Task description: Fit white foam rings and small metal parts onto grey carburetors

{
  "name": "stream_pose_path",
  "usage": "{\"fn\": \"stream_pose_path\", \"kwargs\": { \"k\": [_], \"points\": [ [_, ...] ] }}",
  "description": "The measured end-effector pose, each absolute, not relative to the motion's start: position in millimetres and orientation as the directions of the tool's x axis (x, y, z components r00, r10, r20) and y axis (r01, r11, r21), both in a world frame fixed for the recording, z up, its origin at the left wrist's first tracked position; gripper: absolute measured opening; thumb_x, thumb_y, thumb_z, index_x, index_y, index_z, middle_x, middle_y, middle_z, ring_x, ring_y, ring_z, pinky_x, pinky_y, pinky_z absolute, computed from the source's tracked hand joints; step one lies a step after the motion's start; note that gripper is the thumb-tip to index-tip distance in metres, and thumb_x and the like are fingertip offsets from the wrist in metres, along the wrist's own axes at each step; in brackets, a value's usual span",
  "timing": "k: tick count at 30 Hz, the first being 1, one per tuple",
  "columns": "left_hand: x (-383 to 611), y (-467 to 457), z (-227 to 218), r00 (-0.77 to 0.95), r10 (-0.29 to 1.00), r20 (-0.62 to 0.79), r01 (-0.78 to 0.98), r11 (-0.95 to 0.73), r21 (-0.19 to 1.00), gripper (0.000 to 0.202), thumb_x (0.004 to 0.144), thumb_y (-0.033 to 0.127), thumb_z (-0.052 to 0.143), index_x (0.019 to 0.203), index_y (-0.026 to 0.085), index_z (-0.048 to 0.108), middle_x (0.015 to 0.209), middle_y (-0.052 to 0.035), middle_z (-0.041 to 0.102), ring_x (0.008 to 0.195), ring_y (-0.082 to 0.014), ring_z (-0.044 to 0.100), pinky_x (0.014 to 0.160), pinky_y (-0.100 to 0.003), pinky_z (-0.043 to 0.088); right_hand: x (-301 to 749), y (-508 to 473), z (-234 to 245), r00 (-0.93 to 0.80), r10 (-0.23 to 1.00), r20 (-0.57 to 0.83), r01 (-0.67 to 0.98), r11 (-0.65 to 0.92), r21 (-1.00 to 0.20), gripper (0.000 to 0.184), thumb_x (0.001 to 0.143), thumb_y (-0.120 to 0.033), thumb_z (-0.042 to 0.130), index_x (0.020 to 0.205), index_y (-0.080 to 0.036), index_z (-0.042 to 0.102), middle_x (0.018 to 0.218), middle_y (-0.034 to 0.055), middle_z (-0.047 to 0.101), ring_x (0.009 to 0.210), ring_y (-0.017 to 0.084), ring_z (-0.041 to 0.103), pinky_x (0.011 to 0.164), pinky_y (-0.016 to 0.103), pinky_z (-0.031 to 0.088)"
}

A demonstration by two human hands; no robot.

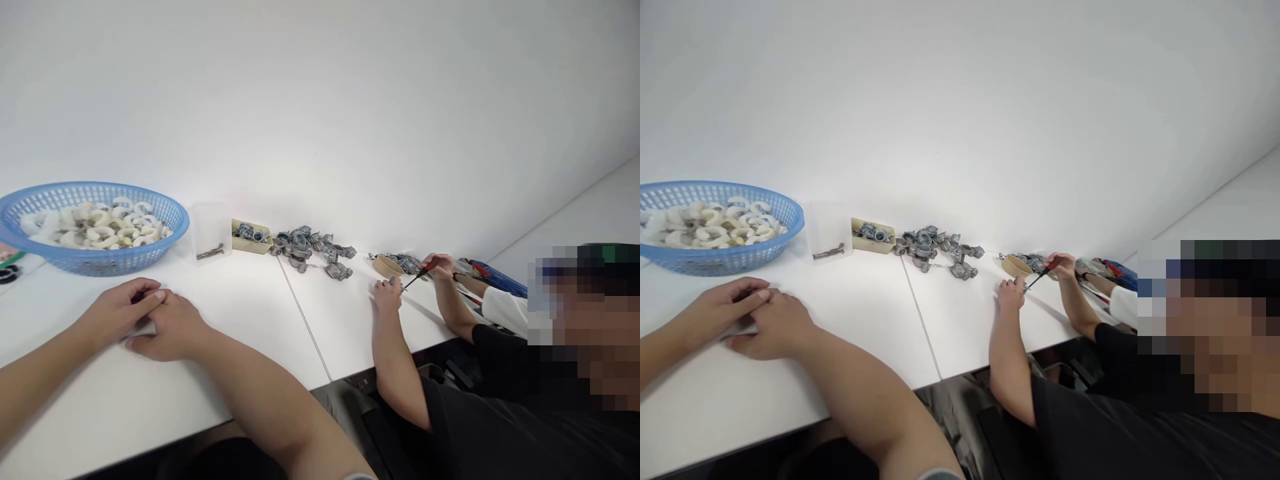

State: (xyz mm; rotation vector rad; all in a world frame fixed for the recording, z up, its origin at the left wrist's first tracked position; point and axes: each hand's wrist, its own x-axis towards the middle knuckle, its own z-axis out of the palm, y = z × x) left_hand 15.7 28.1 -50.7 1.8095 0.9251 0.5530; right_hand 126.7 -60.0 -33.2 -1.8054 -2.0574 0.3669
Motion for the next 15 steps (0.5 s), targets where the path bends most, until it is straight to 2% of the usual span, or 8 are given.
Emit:
{"fn": "stream_pose_path", "kwargs": {
  "k": [10,15],
  "points": [
    [15.5,32.3,-48.1,0.621,0.783,0.041,0.288,-0.277,0.917,0.043,0.070,0.056,0.055,0.094,0.021,0.062,0.093,-0.0043,0.068,0.088,-0.0258,0.062,0.076,-0.034,0.049,132.1,-56.9,-32.6,-0.125,0.981,0.147,0.886,0.177,-0.429,0.056,0.073,-0.041,0.066,0.122,-0.021,0.047,0.118,0.0080,0.054,0.107,0.025,0.052,0.089,0.041,0.045],
    [19.4,36.4,-44.5,0.621,0.778,0.097,0.248,-0.312,0.917,0.043,0.073,0.052,0.053,0.094,0.016,0.062,0.086,-0.0043,0.066,0.080,-0.0212,0.060,0.073,-0.032,0.047,123.3,-53.1,-34.1,-0.091,0.980,0.178,0.899,0.158,-0.408,0.044,0.071,-0.038,0.067,0.108,-0.016,0.058,0.112,0.0115,0.057,0.101,0.027,0.054,0.087,0.044,0.046]
  ]
}}
